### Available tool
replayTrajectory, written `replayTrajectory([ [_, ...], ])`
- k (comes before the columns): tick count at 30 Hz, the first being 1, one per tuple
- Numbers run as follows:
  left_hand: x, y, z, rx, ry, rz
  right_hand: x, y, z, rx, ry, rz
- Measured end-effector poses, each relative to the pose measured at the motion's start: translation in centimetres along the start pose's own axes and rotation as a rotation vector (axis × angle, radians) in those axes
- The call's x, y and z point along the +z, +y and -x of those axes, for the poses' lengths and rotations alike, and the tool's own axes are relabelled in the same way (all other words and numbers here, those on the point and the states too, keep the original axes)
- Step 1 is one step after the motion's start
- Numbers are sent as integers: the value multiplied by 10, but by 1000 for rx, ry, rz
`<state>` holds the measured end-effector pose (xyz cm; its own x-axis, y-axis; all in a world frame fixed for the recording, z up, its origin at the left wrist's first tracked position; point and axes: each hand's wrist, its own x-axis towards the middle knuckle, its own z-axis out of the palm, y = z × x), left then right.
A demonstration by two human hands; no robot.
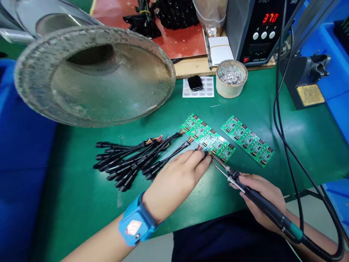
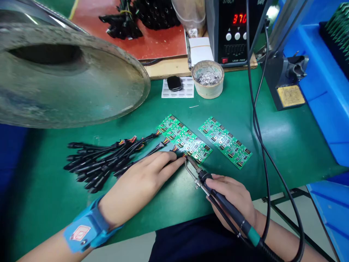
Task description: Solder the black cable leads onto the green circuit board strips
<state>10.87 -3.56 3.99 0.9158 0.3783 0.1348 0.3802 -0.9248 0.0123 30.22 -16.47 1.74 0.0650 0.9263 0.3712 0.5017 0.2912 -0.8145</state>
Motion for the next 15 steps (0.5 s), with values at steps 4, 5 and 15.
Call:
replayTrajectory([
  [4, 1, 1, 0, -8, 8, -4, -2, -2, 0, 29, -23, -13],
  [5, 1, 1, 0, -12, 7, -3, -3, -2, 0, 44, -14, -23],
  [15, 9, 2, 8, -149, -24, 168, 11, -9, -15, 349, 169, -272],
])
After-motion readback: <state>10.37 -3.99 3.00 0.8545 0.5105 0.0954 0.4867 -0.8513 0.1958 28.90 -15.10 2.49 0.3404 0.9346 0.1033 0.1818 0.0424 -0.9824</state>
